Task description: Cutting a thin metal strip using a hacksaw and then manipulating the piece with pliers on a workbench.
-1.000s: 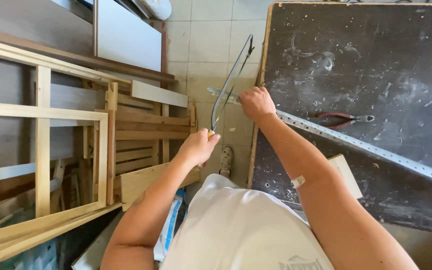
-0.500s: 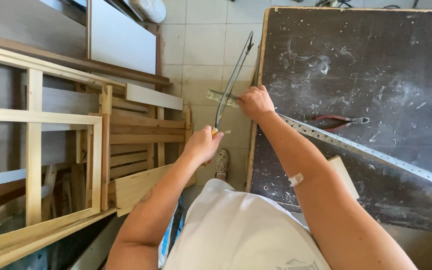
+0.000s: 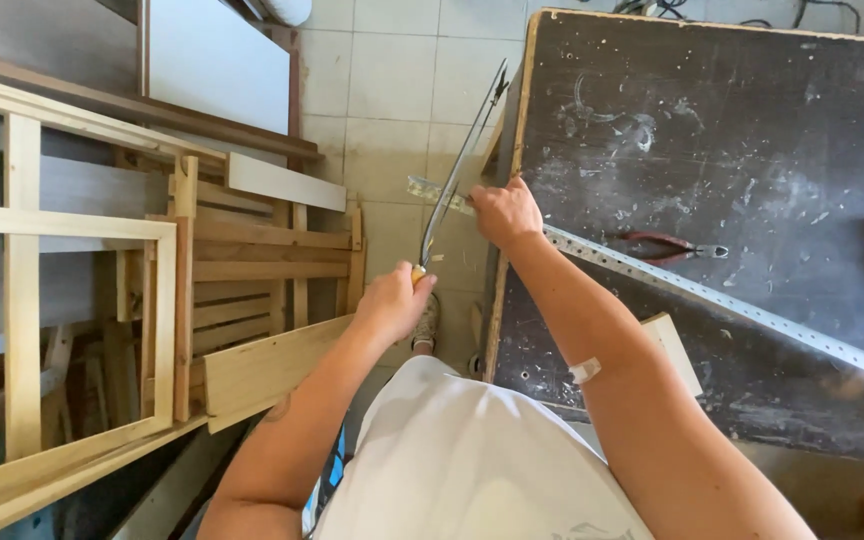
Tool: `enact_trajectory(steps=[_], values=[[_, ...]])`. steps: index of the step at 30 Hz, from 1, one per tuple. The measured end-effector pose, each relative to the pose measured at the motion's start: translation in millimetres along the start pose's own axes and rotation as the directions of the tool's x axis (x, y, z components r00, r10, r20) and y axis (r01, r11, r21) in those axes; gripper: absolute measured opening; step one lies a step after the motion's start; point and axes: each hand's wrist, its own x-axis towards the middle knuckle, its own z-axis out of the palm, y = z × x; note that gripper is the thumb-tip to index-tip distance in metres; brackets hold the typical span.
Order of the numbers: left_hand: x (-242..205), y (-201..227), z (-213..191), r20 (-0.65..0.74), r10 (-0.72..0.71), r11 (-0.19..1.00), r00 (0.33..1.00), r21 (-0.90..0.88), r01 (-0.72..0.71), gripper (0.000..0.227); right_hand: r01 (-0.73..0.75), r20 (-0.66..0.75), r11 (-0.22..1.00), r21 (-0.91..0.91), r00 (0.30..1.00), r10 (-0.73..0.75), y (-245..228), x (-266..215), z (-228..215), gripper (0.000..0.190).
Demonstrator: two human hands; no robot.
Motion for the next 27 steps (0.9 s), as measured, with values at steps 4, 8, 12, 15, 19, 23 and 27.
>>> enact_trajectory(steps=[4, 8, 12, 15, 19, 23, 27], values=[[17.9, 2.5, 5.5, -0.021, -0.001, 1.000, 1.000, 0.001, 0.001, 0.058, 0.044, 0.004, 0.997, -0.062, 0.999, -0.044, 8.2, -2.0, 23.8, 0.008], [50.4, 6.9, 17.8, -0.041, -0.022, 0.999, 0.999, -0.029, 0.020, 0.058, 0.090, -0.096, 0.993, -0.082, 0.991, -0.098, 6.8, -9.8, 24.2, 0.006], [74.0, 9.2, 22.0, -0.076, -0.011, 1.000, 0.997, -0.015, 0.010, 0.055, 0.101, -0.103, 0.993, -0.059, 0.989, -0.106, 2.7, -3.9, 9.0, 0.007], [65.7, 0.4, 22.2, -0.075, 0.011, 1.000, 0.997, -0.019, -0.012, 0.055, 0.083, -0.095, 0.993, -0.087, 0.991, -0.091, 3.4, -5.5, 15.4, 0.007], [58.0, 0.6, 19.5, -0.060, 0.013, 1.000, 0.998, -0.004, -0.013, 0.054, 0.081, -0.085, 0.996, -0.046, 0.993, -0.084, 0.0, -5.7, 5.8, 0.008], [46.4, 10.5, 4.8, -0.023, -0.003, 1.000, 1.000, 0.002, 0.003, 0.055, 0.036, -0.061, 0.999, -0.035, 0.997, -0.038, -4.9, -5.3, -3.3, 0.009], [47.1, 15.6, -2.2, -0.014, 0.010, 1.000, 1.000, 0.015, -0.010, 0.056, 0.027, -0.008, 0.999, -0.024, 1.000, -0.027, -7.5, -5.6, -8.1, 0.011]])
